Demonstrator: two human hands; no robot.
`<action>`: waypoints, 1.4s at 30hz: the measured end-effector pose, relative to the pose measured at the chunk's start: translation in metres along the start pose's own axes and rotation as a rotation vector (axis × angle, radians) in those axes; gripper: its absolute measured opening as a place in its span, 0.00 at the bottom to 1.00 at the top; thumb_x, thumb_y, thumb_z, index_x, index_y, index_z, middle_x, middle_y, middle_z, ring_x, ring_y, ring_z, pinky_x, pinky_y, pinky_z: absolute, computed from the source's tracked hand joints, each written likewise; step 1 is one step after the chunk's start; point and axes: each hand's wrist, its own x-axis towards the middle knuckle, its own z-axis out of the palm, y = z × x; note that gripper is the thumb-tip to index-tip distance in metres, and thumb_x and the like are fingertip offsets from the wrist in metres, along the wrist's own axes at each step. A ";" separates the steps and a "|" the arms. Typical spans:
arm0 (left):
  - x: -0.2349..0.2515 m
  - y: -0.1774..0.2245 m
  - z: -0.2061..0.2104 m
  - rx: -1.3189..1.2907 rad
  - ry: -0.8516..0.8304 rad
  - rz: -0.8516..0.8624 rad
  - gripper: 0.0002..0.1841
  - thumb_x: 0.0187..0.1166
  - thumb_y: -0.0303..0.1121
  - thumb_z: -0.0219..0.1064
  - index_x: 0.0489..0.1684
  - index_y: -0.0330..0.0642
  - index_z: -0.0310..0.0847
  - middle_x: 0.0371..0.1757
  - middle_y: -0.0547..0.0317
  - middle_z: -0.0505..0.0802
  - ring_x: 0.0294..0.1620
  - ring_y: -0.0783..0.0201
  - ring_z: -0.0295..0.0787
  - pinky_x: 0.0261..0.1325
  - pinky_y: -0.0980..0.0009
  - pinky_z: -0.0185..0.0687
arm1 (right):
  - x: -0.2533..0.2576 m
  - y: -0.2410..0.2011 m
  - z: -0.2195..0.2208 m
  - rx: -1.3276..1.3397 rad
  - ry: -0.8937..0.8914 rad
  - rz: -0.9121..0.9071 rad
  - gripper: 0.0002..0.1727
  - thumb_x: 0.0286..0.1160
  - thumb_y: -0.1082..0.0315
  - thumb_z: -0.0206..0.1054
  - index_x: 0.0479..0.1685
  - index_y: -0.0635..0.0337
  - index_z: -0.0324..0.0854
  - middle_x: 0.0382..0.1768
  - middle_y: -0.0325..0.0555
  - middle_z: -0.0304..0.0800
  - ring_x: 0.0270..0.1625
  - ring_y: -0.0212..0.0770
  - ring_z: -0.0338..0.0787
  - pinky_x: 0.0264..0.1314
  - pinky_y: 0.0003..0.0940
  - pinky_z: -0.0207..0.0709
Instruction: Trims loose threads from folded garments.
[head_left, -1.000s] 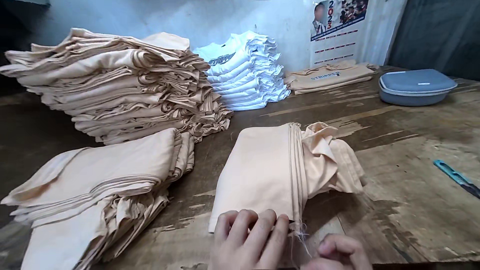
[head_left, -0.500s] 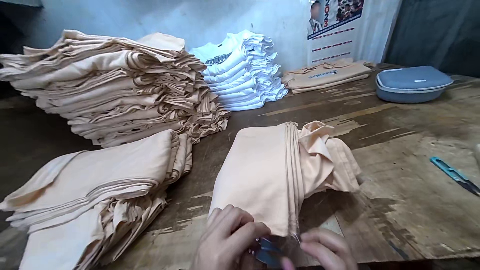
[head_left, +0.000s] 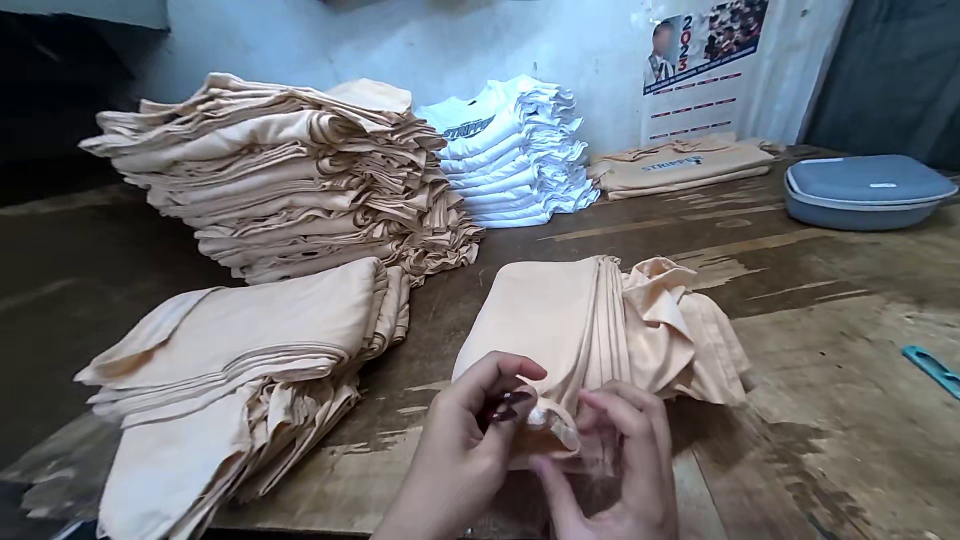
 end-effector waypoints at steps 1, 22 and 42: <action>0.001 0.000 0.001 -0.028 -0.016 0.001 0.09 0.84 0.32 0.64 0.56 0.46 0.87 0.34 0.65 0.92 0.31 0.73 0.86 0.33 0.80 0.82 | -0.001 0.000 0.003 0.015 0.000 0.021 0.33 0.56 0.69 0.85 0.63 0.69 0.78 0.55 0.52 0.84 0.51 0.32 0.88 0.51 0.22 0.87; -0.046 -0.013 0.021 0.687 0.184 0.725 0.10 0.81 0.39 0.70 0.55 0.62 0.89 0.47 0.73 0.90 0.51 0.68 0.77 0.66 0.66 0.60 | -0.046 0.006 -0.041 -0.287 0.033 -0.306 0.08 0.77 0.66 0.70 0.50 0.47 0.90 0.43 0.33 0.88 0.50 0.31 0.82 0.65 0.30 0.69; -0.027 0.007 0.021 0.582 0.086 0.255 0.15 0.80 0.46 0.71 0.59 0.54 0.92 0.53 0.60 0.92 0.51 0.63 0.88 0.53 0.60 0.81 | -0.031 0.012 -0.033 -0.447 0.097 0.032 0.09 0.73 0.51 0.76 0.33 0.44 0.91 0.49 0.36 0.85 0.61 0.31 0.81 0.70 0.31 0.72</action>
